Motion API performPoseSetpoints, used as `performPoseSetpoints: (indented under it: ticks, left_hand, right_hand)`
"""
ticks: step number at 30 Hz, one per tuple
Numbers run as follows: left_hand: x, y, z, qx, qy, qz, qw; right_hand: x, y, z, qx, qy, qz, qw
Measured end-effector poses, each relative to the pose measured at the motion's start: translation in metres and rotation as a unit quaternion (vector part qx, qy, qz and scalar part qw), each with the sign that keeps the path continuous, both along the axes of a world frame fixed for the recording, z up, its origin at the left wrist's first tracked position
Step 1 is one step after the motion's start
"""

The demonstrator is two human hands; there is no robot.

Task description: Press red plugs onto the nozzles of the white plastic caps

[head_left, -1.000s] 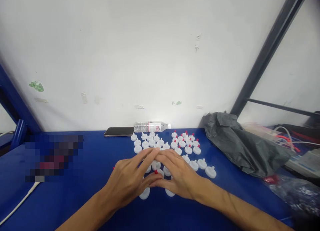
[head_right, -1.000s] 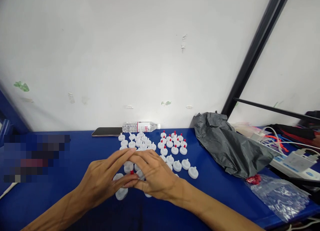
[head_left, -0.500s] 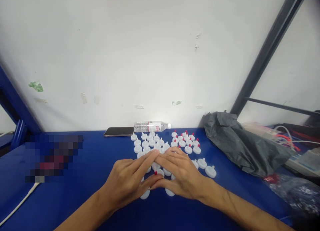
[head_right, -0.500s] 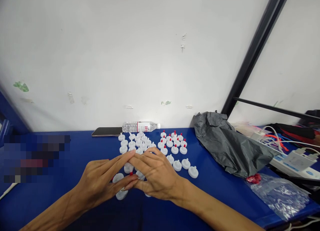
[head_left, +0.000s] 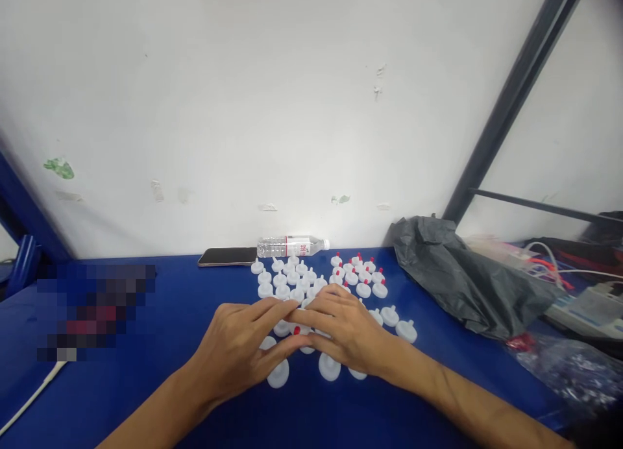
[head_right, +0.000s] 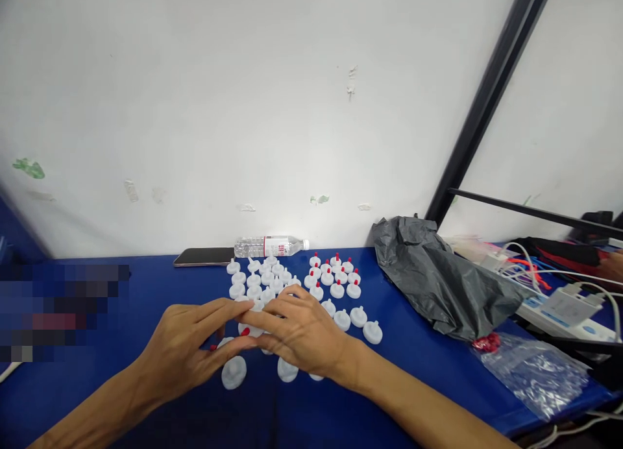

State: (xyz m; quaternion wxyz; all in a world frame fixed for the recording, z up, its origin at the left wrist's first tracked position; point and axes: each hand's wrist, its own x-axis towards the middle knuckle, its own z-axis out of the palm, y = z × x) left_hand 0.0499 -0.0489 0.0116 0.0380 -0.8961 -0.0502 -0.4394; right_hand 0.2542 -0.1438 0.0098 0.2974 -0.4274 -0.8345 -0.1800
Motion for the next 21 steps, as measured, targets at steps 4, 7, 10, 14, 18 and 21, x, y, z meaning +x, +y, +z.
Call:
performPoseSetpoints:
  ticks: [4,7,10,14,18,21]
  left_hand:
    - [-0.003,0.007,0.005,0.021,0.034,0.038,0.998]
    - [-0.006,0.018,0.007,0.028,0.027,0.106,0.994]
    - [-0.011,0.031,0.007,0.000,0.025,0.147,0.989]
    - [-0.016,0.043,0.005,-0.052,0.053,0.184,0.980]
    - [-0.016,0.048,0.004,-0.078,0.083,0.205,0.972]
    - [-0.014,0.047,0.005,-0.078,0.086,0.223,0.968]
  right_hand:
    - [0.013,-0.001,0.013,0.014,0.025,-0.056,0.998]
    - [0.037,0.001,0.027,0.053,0.070,-0.115,0.989]
    - [0.069,0.004,0.037,0.083,0.093,-0.187,0.975]
    - [0.112,0.006,0.044,0.084,0.114,-0.286,0.948]
    - [0.141,0.003,0.046,0.070,0.128,-0.342,0.928]
    - [0.153,0.000,0.048,0.042,0.139,-0.388,0.910]
